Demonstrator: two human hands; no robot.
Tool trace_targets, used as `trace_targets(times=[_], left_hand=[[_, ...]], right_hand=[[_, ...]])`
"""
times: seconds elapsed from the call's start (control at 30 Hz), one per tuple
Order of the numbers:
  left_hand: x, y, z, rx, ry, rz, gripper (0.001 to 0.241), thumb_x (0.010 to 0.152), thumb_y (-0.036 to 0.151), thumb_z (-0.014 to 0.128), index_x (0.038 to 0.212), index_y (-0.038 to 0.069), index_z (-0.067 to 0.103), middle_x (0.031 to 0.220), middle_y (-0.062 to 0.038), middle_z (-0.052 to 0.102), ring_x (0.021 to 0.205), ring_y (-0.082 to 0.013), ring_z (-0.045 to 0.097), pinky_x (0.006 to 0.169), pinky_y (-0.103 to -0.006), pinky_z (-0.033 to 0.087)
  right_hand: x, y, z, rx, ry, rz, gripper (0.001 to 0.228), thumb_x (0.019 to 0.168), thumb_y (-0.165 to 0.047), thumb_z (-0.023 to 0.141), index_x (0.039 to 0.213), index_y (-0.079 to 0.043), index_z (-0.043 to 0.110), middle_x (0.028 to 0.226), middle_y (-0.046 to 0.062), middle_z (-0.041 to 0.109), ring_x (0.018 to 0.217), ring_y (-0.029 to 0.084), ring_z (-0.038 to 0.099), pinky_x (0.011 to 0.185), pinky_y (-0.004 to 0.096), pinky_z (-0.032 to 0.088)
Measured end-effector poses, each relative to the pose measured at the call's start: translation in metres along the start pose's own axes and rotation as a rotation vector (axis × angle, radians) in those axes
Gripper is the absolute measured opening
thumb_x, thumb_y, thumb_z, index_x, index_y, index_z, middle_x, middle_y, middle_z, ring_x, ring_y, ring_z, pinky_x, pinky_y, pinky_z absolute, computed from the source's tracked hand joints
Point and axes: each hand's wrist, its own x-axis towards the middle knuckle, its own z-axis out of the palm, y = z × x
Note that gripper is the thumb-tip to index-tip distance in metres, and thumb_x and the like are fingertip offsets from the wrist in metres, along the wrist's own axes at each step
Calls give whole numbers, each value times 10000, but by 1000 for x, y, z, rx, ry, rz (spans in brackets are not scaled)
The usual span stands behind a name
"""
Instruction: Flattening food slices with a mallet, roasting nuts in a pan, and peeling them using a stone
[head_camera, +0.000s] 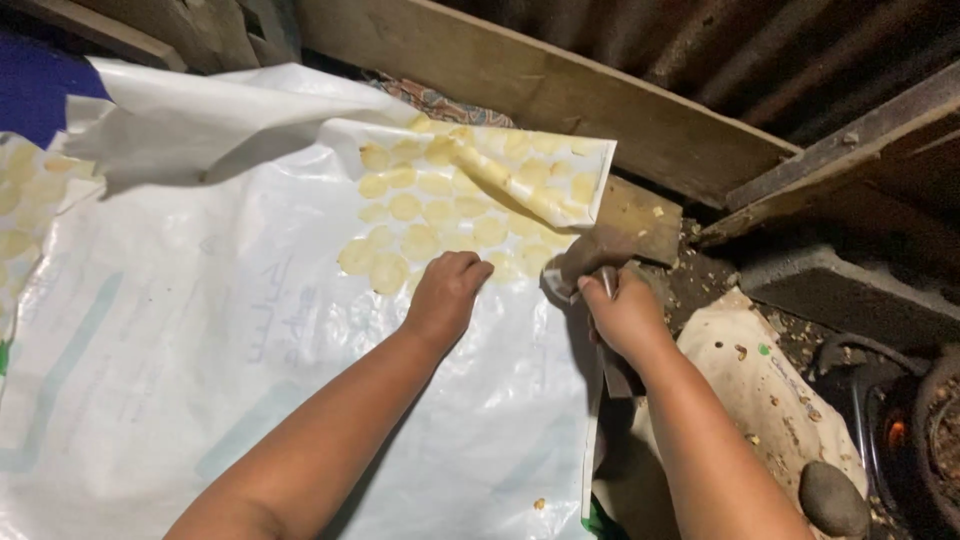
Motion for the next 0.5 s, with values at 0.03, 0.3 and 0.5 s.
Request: trace_targets(times=[0.03, 0.3, 0.5], left_hand=[[6, -3, 0, -6, 30, -6, 154, 1054, 201, 557, 1085, 142, 695, 1022, -55, 656, 1034, -245, 651, 885, -356, 513], [16, 13, 33, 36, 99, 135, 76, 999, 174, 602, 1014, 168, 676, 898, -45, 615, 906, -237, 639, 842, -366, 504], [35, 55, 61, -227, -77, 12, 347, 995, 105, 590, 1327, 156, 502, 945, -29, 659, 896, -243, 659, 850, -392, 508]], right_hand=[[1, -9, -14, 56, 19, -24, 631, 1001, -406, 572, 1299, 147, 519, 623, 160, 694, 621, 296, 746, 681, 483, 577], [4, 13, 21, 6, 92, 22, 724, 1003, -417, 556, 1421, 155, 409, 934, 318, 676, 806, 402, 709, 696, 512, 588], [-50, -28, -33, 160, 376, -114, 422, 996, -339, 691, 994, 71, 593, 675, 249, 600, 661, 371, 636, 550, 475, 487]])
